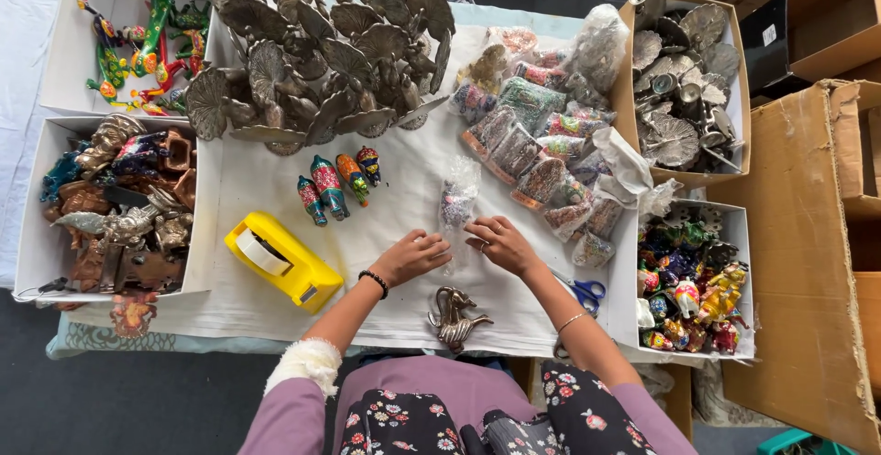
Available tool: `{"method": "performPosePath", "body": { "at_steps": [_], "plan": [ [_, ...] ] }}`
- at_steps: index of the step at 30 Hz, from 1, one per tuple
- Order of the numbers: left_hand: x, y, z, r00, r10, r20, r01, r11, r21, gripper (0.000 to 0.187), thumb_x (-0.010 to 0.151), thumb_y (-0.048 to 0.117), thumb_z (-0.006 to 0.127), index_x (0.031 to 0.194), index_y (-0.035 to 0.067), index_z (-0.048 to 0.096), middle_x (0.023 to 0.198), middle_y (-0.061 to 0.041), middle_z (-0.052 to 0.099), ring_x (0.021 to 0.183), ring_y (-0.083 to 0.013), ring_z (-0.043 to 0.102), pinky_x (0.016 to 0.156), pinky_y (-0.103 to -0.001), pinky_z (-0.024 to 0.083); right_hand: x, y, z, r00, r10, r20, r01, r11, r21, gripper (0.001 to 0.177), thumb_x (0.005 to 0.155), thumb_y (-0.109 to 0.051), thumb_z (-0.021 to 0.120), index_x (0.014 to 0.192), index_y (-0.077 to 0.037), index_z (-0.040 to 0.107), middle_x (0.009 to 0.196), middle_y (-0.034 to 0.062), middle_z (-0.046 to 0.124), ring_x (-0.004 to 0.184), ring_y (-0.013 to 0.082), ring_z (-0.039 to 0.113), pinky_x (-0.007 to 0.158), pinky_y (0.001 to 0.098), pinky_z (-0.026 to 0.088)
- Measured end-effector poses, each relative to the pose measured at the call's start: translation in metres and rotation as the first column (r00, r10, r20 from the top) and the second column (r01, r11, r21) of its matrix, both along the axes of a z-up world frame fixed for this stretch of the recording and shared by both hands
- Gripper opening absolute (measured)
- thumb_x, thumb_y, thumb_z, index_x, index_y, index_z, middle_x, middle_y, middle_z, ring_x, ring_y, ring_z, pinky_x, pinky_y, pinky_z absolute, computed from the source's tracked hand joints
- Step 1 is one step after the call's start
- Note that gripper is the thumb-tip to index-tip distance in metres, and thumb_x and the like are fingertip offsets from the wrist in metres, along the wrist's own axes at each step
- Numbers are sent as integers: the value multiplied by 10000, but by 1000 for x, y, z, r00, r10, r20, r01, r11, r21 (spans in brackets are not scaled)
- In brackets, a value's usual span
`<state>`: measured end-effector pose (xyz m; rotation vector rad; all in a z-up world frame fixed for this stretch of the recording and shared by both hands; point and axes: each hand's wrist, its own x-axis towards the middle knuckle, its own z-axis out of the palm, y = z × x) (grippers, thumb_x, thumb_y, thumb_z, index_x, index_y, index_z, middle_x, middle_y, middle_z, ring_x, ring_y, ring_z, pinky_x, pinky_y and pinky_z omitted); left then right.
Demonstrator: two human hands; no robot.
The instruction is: The person wraps small, colorful elephant figurines in bubble wrap. They cut pieces of bubble wrap using scissors, place the figurines on the material, and fold the wrap around them to secure the items. The wrapped figurines are then placed into a box alongside other wrapped items.
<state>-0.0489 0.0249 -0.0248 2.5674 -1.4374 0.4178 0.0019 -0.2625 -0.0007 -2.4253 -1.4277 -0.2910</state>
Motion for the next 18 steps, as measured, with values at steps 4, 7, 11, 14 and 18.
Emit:
{"method": "performPosePath", "body": {
  "at_steps": [4,7,11,14,18],
  "plan": [
    [7,-2,5,1000,-20,1,20,1000,-20,362,903,150,616,1262,169,658,1287,-19,600,1264,-193,554,1051,-363,450,6,-1,9,998,42,37,-37,991,-125,316,918,-131,650,1227,-163,710,1323,-12,666,1269,178,583,1052,374,470],
    [8,-7,1,997,45,-67,-52,993,-108,355,911,133,612,1262,110,663,1292,-51,636,1212,-210,589,1053,-360,462,3,4,20,993,98,66,-91,991,-101,395,892,-128,676,1281,-153,738,1319,4,669,1276,169,589,1044,366,462],
    [12,-19,8,892,167,-419,-311,901,-302,216,922,89,635,1138,89,643,1099,-90,717,1075,-267,665,944,-412,506,-7,11,19,981,-53,-189,66,996,62,321,839,-185,775,1156,-154,732,1291,2,691,1277,190,596,1031,383,459],
    [12,-26,39,713,159,-683,-521,772,-364,203,954,83,646,1150,61,599,954,-122,730,925,-332,689,804,-451,522,-19,14,3,917,-175,-358,249,953,172,321,802,-174,828,1110,-160,735,1249,-11,722,1274,201,623,1018,380,461],
    [14,-27,40,685,134,-716,-588,683,-434,272,953,89,667,1157,32,497,880,-163,694,812,-396,670,696,-484,506,-30,22,-7,652,-219,-726,589,749,303,472,811,-201,829,1224,-149,606,1189,16,642,1117,191,655,991,333,532]
  ]
}}
